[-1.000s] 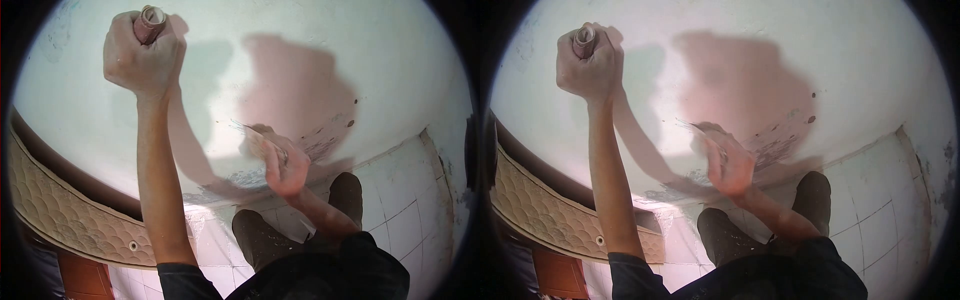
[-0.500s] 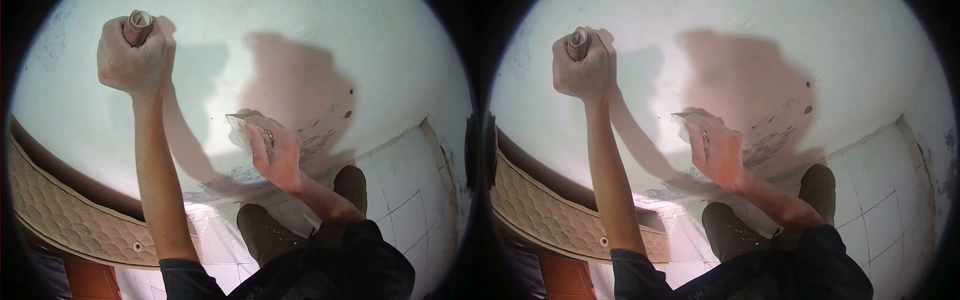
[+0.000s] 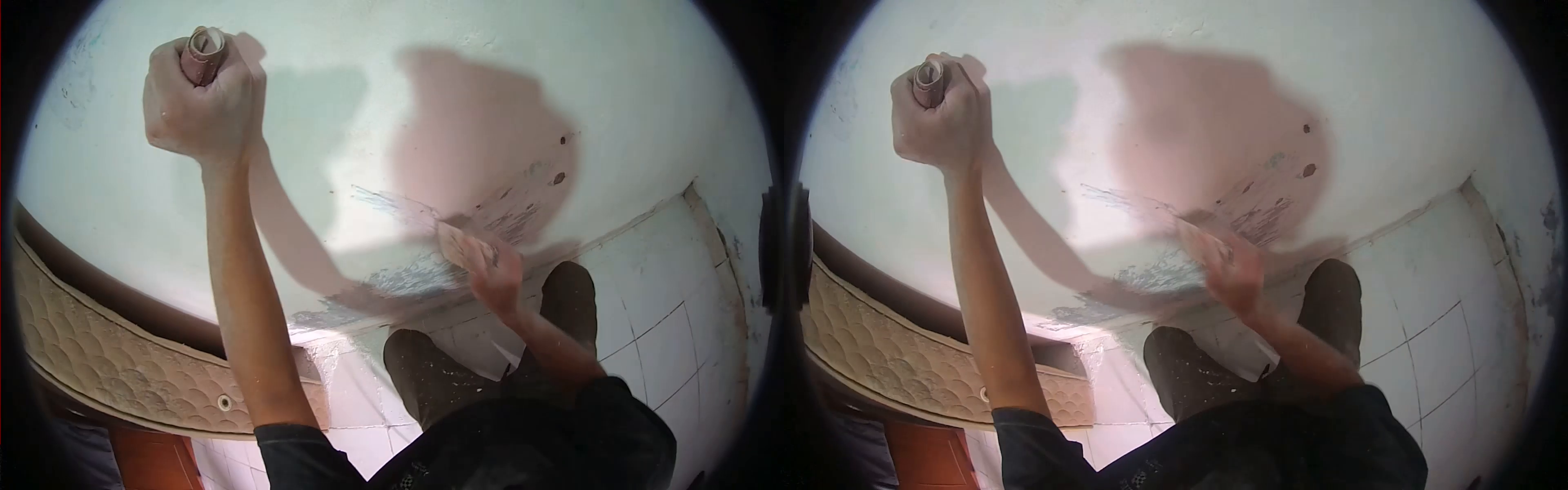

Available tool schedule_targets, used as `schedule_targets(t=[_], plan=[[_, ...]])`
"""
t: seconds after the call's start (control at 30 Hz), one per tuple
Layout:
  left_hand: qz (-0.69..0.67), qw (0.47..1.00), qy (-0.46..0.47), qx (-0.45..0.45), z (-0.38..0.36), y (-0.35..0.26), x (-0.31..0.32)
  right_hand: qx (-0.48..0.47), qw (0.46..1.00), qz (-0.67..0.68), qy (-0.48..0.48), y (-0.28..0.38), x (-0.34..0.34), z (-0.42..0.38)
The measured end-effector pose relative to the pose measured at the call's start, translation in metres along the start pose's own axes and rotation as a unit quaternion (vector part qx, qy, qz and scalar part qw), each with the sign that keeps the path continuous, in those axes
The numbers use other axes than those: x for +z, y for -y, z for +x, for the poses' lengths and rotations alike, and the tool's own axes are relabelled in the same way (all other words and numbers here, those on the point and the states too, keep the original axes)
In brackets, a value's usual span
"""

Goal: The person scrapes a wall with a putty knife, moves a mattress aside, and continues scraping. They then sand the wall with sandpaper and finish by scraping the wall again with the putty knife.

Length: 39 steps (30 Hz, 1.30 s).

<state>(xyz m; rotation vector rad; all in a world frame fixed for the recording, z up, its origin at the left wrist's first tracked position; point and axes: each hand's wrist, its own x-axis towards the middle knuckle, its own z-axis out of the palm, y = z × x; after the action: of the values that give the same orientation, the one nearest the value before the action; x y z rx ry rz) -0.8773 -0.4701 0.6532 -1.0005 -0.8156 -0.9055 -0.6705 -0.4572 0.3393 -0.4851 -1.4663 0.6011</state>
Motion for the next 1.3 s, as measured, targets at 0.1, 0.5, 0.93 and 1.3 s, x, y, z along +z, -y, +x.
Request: schedule_targets(t=[0.1, 0.5, 0.93, 1.3], plan=[[0.002, 1.000, -0.007, 0.005, -0.001, 0.003, 0.002, 0.087, 0.995, 0.046, 0.014, -0.036, 0.002, -0.028], [0.008, 1.000, 0.005, 0.028, 0.000, 0.005, 0.001, 0.124, 0.977, 0.156, -0.074, 0.028, 0.038, 0.023], [-0.011, 1.000, 0.003, 0.015, -0.001, 0.000, -0.001, 0.133, 0.979, 0.157, 0.010, 0.057, 0.048, 0.055], [0.012, 0.999, -0.005, 0.051, -0.003, 0.009, 0.002, 0.134, 0.979, 0.149, 0.032, 0.071, 0.038, 0.061]])
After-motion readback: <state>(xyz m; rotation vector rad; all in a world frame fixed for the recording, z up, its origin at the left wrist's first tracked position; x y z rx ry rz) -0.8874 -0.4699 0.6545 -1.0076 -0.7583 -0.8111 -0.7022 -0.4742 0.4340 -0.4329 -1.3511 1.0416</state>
